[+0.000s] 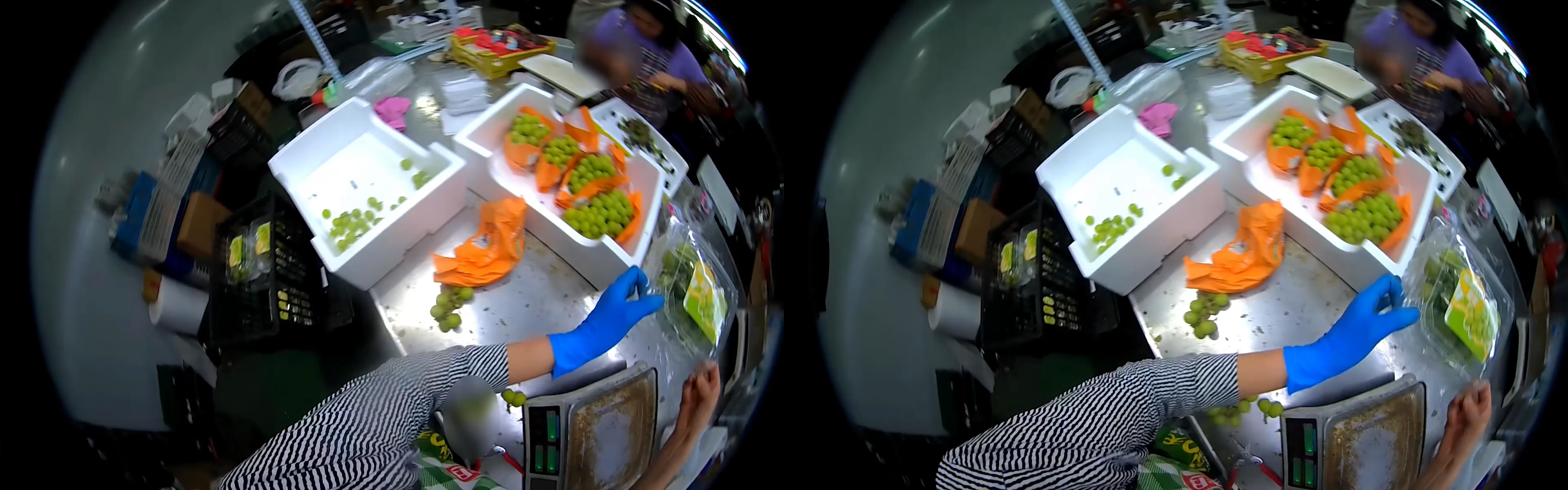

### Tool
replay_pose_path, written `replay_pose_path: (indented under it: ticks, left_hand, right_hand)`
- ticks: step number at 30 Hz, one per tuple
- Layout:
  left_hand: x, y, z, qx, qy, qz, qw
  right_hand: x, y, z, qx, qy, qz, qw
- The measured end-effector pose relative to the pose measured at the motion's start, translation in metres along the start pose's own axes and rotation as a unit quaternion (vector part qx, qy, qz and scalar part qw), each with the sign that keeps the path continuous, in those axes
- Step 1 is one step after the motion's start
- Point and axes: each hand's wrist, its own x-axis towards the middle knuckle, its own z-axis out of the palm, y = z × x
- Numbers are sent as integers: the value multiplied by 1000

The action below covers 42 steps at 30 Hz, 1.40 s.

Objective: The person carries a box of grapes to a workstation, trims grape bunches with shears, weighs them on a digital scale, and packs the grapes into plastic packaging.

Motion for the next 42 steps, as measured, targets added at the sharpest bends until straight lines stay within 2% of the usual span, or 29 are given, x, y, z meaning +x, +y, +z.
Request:
replay_pose_path:
  ticks: [2,5,7,9,11,13,15,17,19,21,22,25,28,31,34,37,38,42]
  left_hand:
    - [-18,49,-52,-70,-77,-165,981]
    - [-56,84,-128,-91,-23,-106,990]
    - [-85,128,-196,-43,-27,-131,990]
    - [-122,150,-263,-12,-4,-126,992]
    - [-165,204,-330,-57,31,-189,980]
    - [-215,203,-397,-186,116,-123,968]
    - [-266,247,-442,-122,237,-79,960]
    - [-324,266,-503,-142,313,-67,937]
    - [-377,292,-558,-123,393,-57,909]
    - [-413,317,-608,-76,420,-29,904]
    - [-425,330,-629,-23,419,-45,906]
    - [-458,344,-697,115,406,-133,897]
    - [-465,330,-742,156,359,-218,894]
    - [-436,318,-755,157,291,-329,884]
    - [-402,292,-773,187,142,-439,867]
    - [-364,286,-773,200,140,-509,826]
    - [-359,270,-786,217,117,-512,823]
    - [-331,237,-796,142,54,-549,822]
  right_hand:
    - [-35,-24,54,-50,-34,9,998]
    - [-80,-23,145,-82,-127,-20,988]
    - [-111,-14,214,-94,-163,-67,980]
    - [-140,-8,281,-165,-186,-32,968]
    - [-174,6,355,-125,-258,-10,958]
    - [-194,31,404,-118,-360,45,924]
    - [-226,52,465,-84,-430,87,895]
    - [-254,61,518,-84,-480,104,867]
    - [-266,76,543,-132,-527,75,836]
    - [-272,96,556,-182,-554,9,813]
    - [-275,101,561,-209,-559,-37,801]
    - [-289,113,570,-253,-566,-69,781]
    - [-301,126,569,-282,-563,-24,776]
    - [-306,137,561,-307,-554,-9,774]
    - [-310,138,551,-334,-520,11,786]
    - [-313,135,540,-357,-475,38,804]
    - [-313,139,532,-352,-460,39,814]
    - [-320,140,515,-351,-410,58,840]
